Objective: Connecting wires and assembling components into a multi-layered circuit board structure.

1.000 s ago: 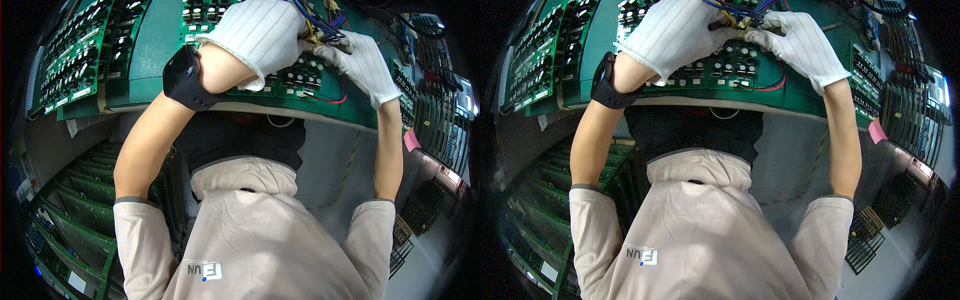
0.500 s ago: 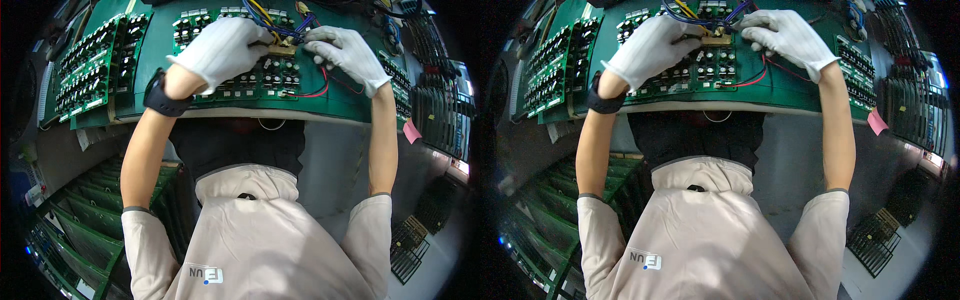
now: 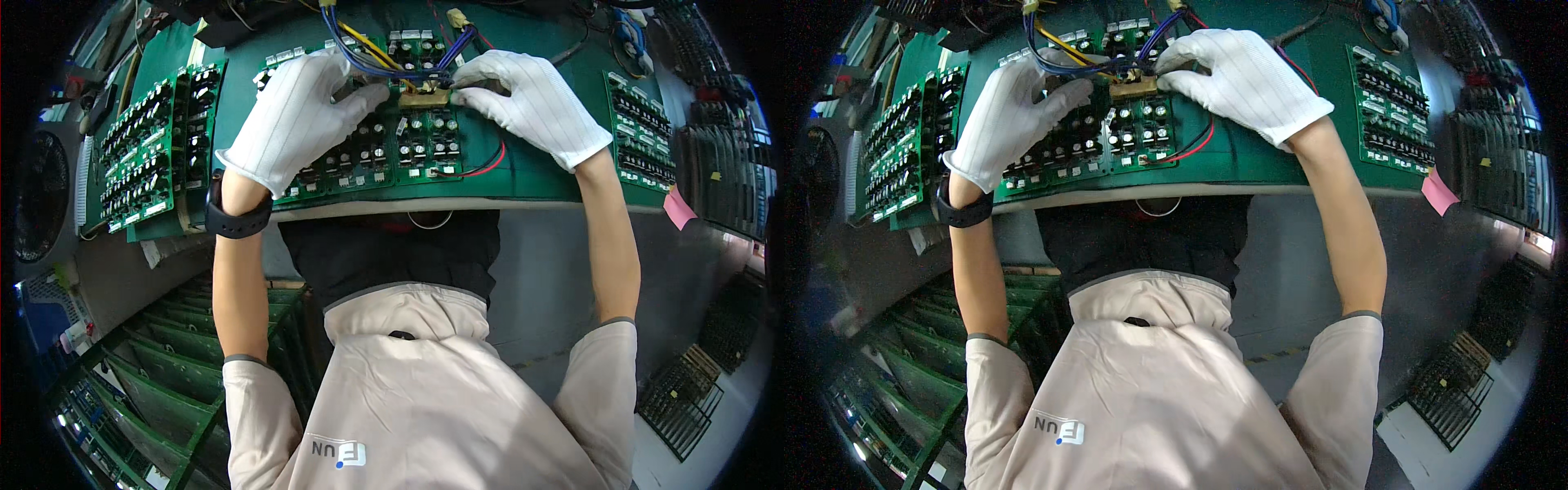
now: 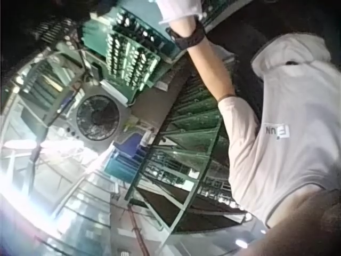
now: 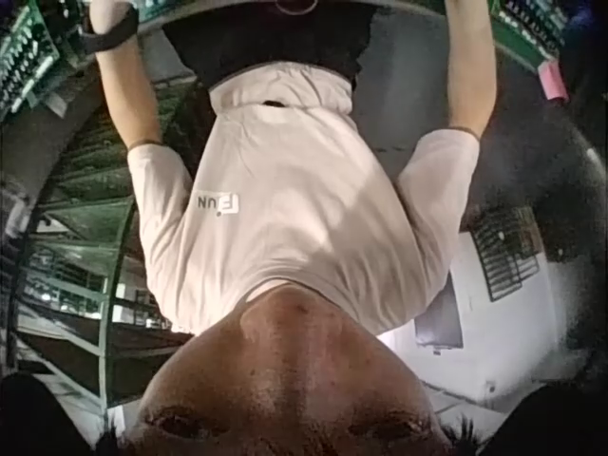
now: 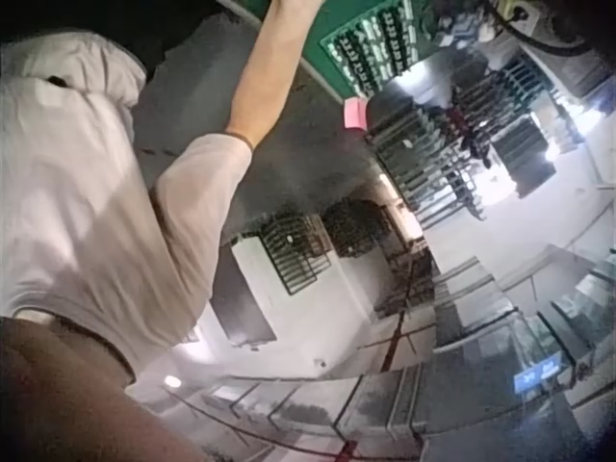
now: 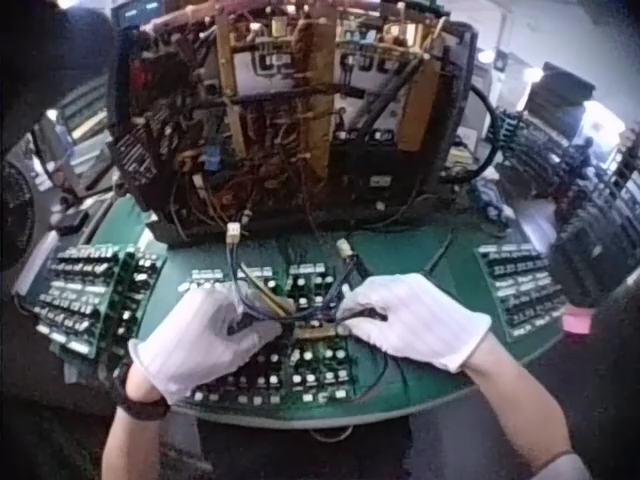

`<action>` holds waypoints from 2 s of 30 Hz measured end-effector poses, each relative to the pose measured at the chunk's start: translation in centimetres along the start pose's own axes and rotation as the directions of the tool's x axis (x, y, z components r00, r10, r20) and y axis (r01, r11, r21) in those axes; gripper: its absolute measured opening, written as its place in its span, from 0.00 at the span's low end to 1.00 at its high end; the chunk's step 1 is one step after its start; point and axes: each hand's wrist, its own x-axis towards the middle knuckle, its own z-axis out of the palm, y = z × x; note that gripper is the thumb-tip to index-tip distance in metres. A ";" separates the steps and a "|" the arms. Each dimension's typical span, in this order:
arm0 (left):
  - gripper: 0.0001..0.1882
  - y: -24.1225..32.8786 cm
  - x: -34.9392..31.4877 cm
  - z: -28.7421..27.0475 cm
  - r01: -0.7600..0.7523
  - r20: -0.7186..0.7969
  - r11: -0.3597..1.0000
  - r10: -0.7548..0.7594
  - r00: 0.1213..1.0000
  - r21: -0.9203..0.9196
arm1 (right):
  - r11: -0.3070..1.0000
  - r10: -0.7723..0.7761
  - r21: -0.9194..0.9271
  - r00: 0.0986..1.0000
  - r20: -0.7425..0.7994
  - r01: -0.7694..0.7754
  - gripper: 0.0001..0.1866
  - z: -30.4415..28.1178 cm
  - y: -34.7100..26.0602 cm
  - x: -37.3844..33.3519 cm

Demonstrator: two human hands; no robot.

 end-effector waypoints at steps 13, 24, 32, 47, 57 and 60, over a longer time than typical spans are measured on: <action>0.11 1.7 -0.5 1.1 -0.106 0.000 0.994 0.106 0.994 0.019 | 0.995 0.088 0.050 0.995 -0.056 -0.085 0.14 3.3 -0.9 -0.1; 0.11 1.1 0.0 1.2 -0.079 0.036 0.996 0.077 0.996 0.049 | 0.988 0.135 0.092 0.984 -0.120 -0.124 0.10 2.6 -1.8 0.7; 0.11 0.8 0.2 1.3 -0.051 0.084 0.997 0.056 0.995 -0.060 | 0.997 0.071 0.015 0.980 -0.186 -0.069 0.12 3.3 -2.4 0.7; 0.09 1.6 0.8 1.6 -0.128 0.049 0.978 0.121 0.991 0.164 | 0.969 0.208 -0.135 0.978 -0.022 -0.209 0.12 1.4 -3.0 0.3; 0.18 3.2 0.7 -0.7 -0.048 -0.014 0.977 0.046 0.999 -0.207 | 0.830 0.486 0.276 0.871 0.069 -0.484 0.21 -4.5 2.8 6.0; 0.16 2.8 0.9 0.9 -0.111 -0.006 0.973 0.112 0.994 -0.205 | 0.966 0.227 0.101 0.968 0.105 -0.237 0.24 -1.4 7.4 6.6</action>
